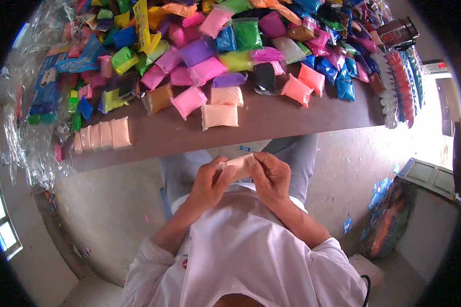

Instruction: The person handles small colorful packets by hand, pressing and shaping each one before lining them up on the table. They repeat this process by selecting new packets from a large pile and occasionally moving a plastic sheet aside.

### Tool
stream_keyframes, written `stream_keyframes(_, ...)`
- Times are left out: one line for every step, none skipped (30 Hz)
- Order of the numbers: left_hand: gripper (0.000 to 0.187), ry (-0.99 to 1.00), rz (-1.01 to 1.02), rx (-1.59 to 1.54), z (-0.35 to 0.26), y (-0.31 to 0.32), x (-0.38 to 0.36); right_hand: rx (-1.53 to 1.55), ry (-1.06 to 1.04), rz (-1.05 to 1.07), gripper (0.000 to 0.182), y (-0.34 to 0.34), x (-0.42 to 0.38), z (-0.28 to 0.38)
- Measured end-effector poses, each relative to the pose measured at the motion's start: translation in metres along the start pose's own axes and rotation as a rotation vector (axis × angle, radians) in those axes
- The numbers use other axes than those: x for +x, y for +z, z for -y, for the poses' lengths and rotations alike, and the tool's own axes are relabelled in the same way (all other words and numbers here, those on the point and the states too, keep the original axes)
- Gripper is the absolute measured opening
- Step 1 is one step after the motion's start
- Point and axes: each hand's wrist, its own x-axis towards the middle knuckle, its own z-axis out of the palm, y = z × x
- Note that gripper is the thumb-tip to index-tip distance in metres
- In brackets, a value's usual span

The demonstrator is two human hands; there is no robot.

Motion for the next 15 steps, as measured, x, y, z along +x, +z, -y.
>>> stream_keyframes(0.036, -0.001, 0.003, -0.002, 0.000, 0.001, 0.001, -0.002, 0.002, -0.002, 0.018, -0.001, -0.002, 0.000)
stream_keyframes(0.035, 0.104, -0.026, 0.022, 0.000, 0.002, 0.002, 0.148, 0.139, -0.020, 0.017, -0.001, -0.004, 0.001)
stream_keyframes(0.035, 0.210, -0.055, 0.046, 0.000, 0.003, 0.004, 0.298, 0.274, -0.038, 0.017, -0.002, -0.004, 0.001)
stream_keyframes(0.035, 0.211, -0.054, 0.046, -0.001, 0.002, 0.002, 0.298, 0.274, -0.040, 0.017, -0.004, -0.001, 0.002)
stream_keyframes(0.035, 0.082, -0.014, -0.019, -0.002, -0.001, 0.000, 0.422, 0.330, -0.042, 0.017, -0.008, 0.006, 0.003)
stream_keyframes(0.036, -0.047, 0.026, -0.083, -0.003, -0.002, -0.001, 0.545, 0.385, -0.045, 0.017, -0.011, 0.009, 0.003)
stream_keyframes(0.036, -0.045, 0.029, -0.082, -0.003, -0.002, -0.001, 0.546, 0.384, -0.048, 0.017, -0.012, 0.009, 0.002)
stream_keyframes(0.036, -0.025, 0.000, -0.093, -0.002, -0.001, -0.001, 0.508, 0.311, 0.009, 0.017, -0.014, 0.008, 0.000)
stream_keyframes(0.037, -0.006, -0.028, -0.104, -0.001, 0.000, -0.001, 0.469, 0.239, 0.065, 0.017, -0.014, 0.006, -0.001)
stream_keyframes(0.037, -0.006, -0.025, -0.105, -0.002, -0.001, -0.001, 0.468, 0.239, 0.061, 0.017, -0.012, 0.006, 0.000)
stream_keyframes(0.037, -0.021, -0.011, -0.073, -0.003, -0.002, -0.001, 0.393, 0.224, 0.087, 0.018, -0.008, 0.005, 0.001)
stream_keyframes(0.038, -0.036, 0.003, -0.041, -0.003, -0.004, -0.002, 0.317, 0.208, 0.114, 0.019, -0.005, 0.005, 0.003)
stream_keyframes(0.038, -0.037, 0.004, -0.040, -0.002, -0.004, -0.003, 0.319, 0.209, 0.113, 0.019, -0.006, 0.005, 0.005)
stream_keyframes(0.038, -0.027, 0.005, -0.034, 0.001, -0.005, -0.003, 0.231, 0.206, 0.108, 0.018, -0.007, 0.006, 0.009)
stream_keyframes(0.039, -0.017, 0.005, -0.029, 0.002, -0.005, -0.003, 0.143, 0.201, 0.105, 0.018, -0.007, 0.007, 0.011)
